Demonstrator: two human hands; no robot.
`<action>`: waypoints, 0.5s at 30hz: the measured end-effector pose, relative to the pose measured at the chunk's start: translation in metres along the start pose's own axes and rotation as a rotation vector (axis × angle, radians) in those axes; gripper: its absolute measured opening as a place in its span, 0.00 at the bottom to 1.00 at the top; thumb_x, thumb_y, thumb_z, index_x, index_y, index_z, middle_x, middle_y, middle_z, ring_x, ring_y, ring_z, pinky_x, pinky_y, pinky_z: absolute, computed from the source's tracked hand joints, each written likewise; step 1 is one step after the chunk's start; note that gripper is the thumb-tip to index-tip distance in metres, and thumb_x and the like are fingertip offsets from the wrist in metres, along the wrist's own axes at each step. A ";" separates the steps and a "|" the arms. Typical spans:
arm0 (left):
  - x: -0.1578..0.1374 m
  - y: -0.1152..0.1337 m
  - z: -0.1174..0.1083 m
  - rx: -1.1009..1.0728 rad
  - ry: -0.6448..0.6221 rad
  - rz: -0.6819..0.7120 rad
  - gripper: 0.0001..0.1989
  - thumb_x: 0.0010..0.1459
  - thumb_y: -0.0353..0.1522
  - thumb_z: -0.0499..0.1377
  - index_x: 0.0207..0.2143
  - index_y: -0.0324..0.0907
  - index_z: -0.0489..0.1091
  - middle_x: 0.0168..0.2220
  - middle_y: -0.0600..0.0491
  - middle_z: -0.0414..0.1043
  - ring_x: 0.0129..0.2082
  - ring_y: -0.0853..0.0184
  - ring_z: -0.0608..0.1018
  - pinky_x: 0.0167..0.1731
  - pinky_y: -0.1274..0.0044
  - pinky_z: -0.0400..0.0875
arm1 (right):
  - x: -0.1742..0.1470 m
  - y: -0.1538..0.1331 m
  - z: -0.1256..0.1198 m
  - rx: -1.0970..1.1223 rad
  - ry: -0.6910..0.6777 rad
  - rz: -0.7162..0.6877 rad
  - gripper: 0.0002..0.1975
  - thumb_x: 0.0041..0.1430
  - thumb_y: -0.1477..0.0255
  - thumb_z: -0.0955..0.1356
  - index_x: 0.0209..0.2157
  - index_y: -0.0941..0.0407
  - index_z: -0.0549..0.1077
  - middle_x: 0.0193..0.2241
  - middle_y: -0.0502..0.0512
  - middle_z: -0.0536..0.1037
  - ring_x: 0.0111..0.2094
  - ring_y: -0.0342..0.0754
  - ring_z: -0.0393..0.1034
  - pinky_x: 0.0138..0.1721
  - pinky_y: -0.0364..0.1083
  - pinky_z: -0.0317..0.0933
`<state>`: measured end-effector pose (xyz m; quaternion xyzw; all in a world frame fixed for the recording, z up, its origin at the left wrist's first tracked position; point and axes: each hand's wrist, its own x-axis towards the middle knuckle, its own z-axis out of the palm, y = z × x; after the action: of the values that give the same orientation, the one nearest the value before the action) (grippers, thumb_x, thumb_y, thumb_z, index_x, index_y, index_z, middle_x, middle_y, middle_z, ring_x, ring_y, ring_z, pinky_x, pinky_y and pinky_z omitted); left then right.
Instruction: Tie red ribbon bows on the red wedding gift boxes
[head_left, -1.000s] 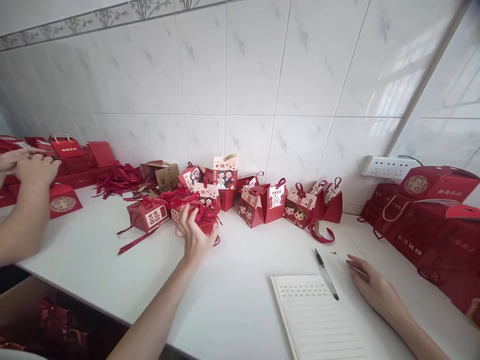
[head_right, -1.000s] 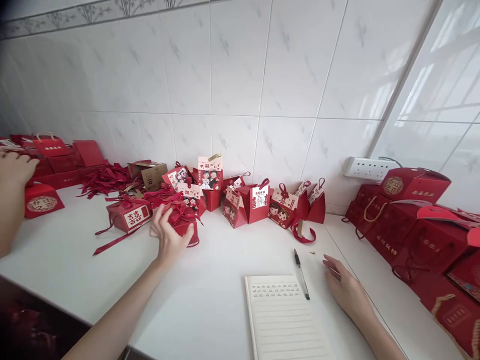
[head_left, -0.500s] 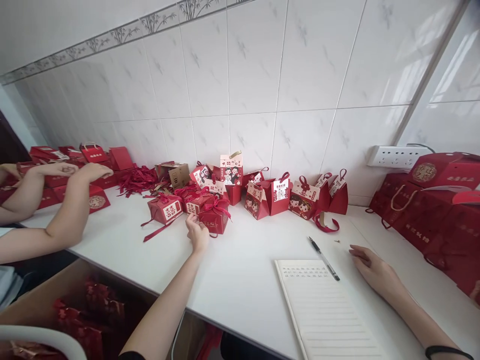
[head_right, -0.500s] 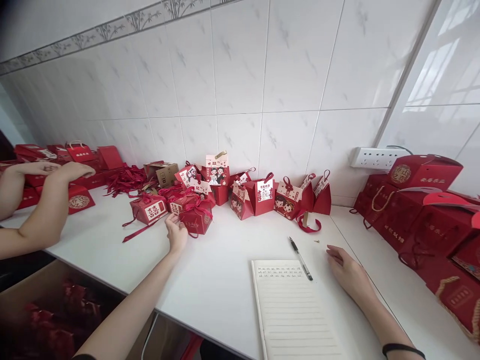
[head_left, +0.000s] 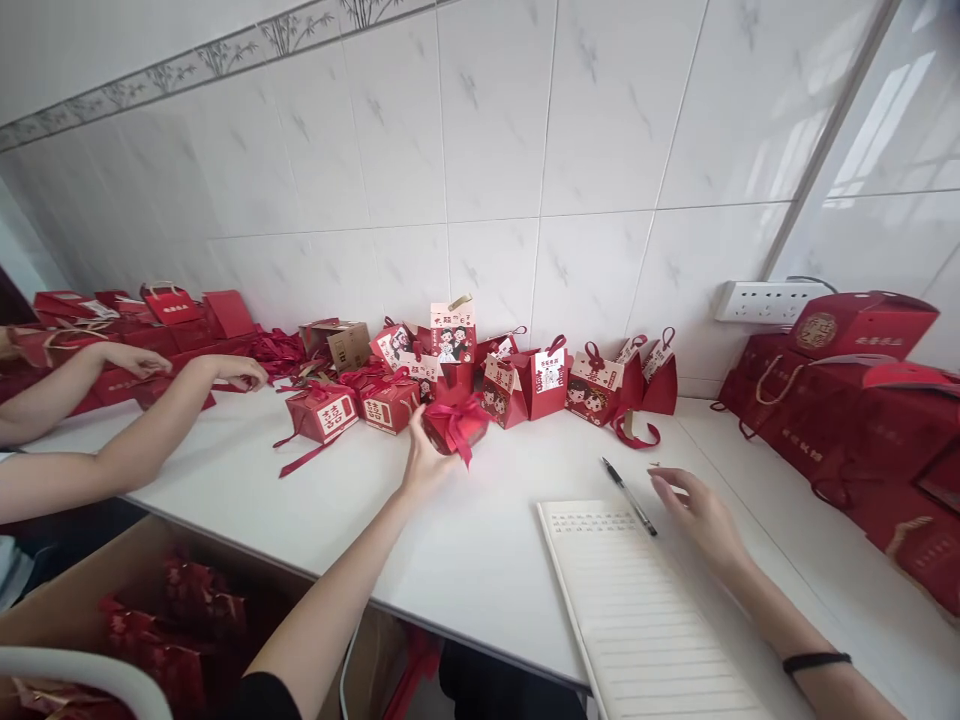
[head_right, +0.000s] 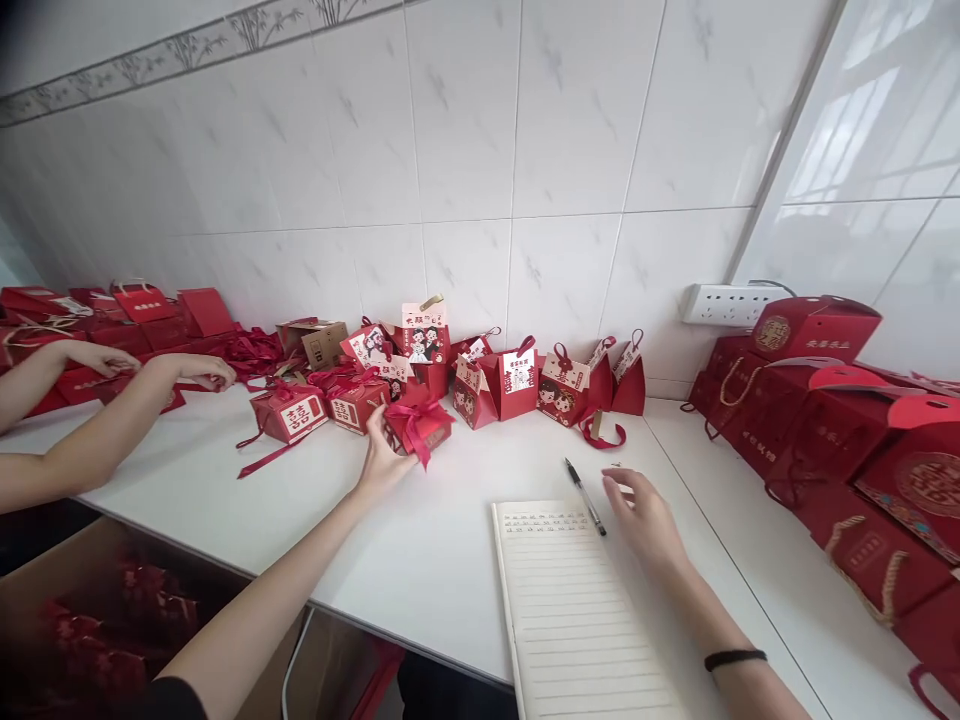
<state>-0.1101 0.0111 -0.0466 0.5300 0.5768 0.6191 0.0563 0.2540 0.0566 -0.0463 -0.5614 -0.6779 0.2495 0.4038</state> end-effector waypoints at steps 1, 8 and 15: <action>-0.003 0.005 0.007 -0.074 -0.116 0.079 0.47 0.37 0.29 0.65 0.57 0.43 0.43 0.57 0.40 0.55 0.56 0.53 0.65 0.54 0.62 0.61 | 0.001 -0.013 0.005 0.055 -0.014 -0.035 0.24 0.49 0.51 0.60 0.35 0.56 0.71 0.41 0.61 0.74 0.40 0.55 0.71 0.42 0.52 0.65; -0.010 0.043 0.077 -0.263 -0.535 0.273 0.44 0.39 0.26 0.59 0.58 0.42 0.42 0.55 0.41 0.58 0.55 0.54 0.66 0.55 0.59 0.60 | 0.019 -0.071 0.052 0.459 -0.226 -0.161 0.25 0.55 0.48 0.60 0.36 0.57 0.68 0.37 0.58 0.72 0.37 0.50 0.68 0.30 0.45 0.66; -0.015 0.041 0.084 -0.263 -0.663 0.284 0.47 0.41 0.22 0.58 0.63 0.44 0.41 0.63 0.41 0.48 0.61 0.54 0.59 0.59 0.60 0.56 | 0.013 -0.056 0.050 0.504 -0.176 -0.203 0.21 0.53 0.52 0.67 0.28 0.56 0.64 0.25 0.51 0.67 0.24 0.42 0.61 0.24 0.43 0.60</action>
<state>-0.0211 0.0423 -0.0425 0.7642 0.3636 0.4847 0.2210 0.1806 0.0607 -0.0257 -0.3487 -0.6796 0.4161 0.4934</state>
